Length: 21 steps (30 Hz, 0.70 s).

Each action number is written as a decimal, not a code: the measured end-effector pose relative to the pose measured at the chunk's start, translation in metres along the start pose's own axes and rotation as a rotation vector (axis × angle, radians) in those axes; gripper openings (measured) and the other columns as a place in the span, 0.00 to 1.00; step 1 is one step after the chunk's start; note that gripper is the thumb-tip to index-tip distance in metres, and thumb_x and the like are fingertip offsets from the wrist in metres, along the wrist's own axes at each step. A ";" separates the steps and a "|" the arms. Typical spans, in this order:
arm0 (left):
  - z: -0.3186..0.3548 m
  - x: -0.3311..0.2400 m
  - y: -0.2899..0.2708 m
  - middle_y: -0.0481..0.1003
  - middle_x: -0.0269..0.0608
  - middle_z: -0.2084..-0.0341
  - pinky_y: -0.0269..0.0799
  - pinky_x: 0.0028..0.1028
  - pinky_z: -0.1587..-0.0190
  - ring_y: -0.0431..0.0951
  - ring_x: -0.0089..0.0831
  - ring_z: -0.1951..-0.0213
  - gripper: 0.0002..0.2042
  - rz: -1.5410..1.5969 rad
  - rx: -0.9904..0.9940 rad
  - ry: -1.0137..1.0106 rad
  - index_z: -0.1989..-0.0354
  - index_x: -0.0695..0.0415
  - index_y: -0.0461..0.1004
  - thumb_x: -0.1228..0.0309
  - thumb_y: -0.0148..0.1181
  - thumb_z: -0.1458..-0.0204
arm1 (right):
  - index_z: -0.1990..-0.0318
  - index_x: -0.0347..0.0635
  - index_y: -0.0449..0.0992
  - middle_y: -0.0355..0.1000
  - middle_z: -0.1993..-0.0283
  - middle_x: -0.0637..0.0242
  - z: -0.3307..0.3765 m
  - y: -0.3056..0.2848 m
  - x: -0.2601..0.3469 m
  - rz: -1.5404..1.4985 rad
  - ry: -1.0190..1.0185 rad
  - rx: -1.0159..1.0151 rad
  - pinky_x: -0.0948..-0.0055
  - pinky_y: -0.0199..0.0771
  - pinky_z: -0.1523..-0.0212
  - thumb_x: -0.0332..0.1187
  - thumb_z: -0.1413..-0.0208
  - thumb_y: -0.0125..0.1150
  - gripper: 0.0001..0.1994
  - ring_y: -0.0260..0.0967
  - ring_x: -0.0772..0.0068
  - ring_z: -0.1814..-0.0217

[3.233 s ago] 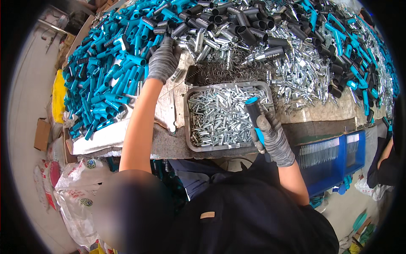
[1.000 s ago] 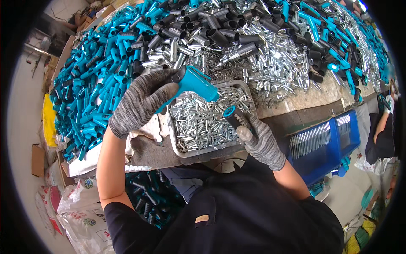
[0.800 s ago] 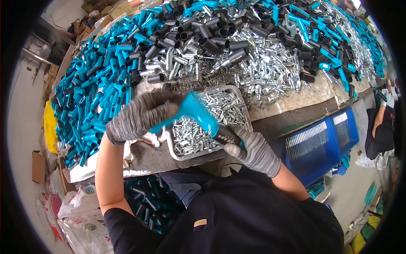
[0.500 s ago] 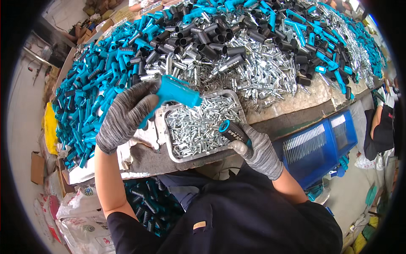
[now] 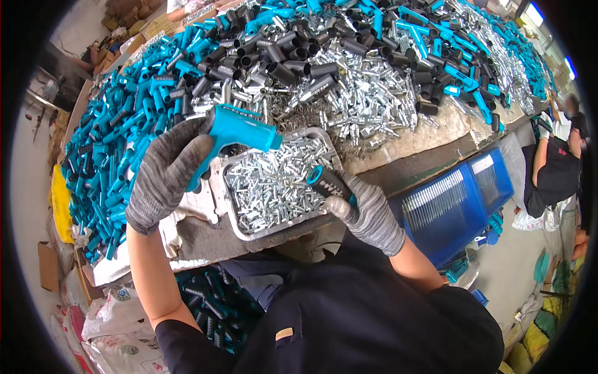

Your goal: The worker is assembling handles onto metal components at a factory workbench.

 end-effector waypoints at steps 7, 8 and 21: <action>0.001 0.000 0.010 0.77 0.54 0.62 0.69 0.32 0.52 0.76 0.35 0.59 0.22 -0.256 0.018 0.086 0.50 0.67 0.72 0.60 0.58 0.45 | 0.49 0.28 0.70 0.74 0.67 0.43 0.001 0.001 0.012 0.004 -0.005 0.048 0.60 0.74 0.64 0.53 0.44 0.57 0.31 0.75 0.45 0.63; 0.000 0.000 0.009 0.77 0.55 0.61 0.70 0.31 0.53 0.77 0.34 0.60 0.21 -0.248 0.043 0.075 0.50 0.67 0.72 0.61 0.57 0.44 | 0.49 0.28 0.70 0.74 0.67 0.43 0.002 0.002 0.010 0.003 -0.004 0.049 0.60 0.74 0.64 0.53 0.44 0.57 0.31 0.75 0.45 0.63; 0.004 -0.002 0.009 0.77 0.53 0.60 0.72 0.32 0.55 0.78 0.35 0.61 0.23 -0.324 0.328 0.032 0.47 0.65 0.70 0.58 0.56 0.43 | 0.48 0.32 0.69 0.74 0.63 0.43 0.004 0.010 0.026 -0.048 -0.021 0.083 0.56 0.73 0.61 0.55 0.45 0.56 0.31 0.74 0.43 0.61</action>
Point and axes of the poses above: each hand's wrist, its own z-axis away from the middle knuckle, its own y-axis out of the palm, x = y × z, the point moved 1 cm from there along -z, towards the middle knuckle
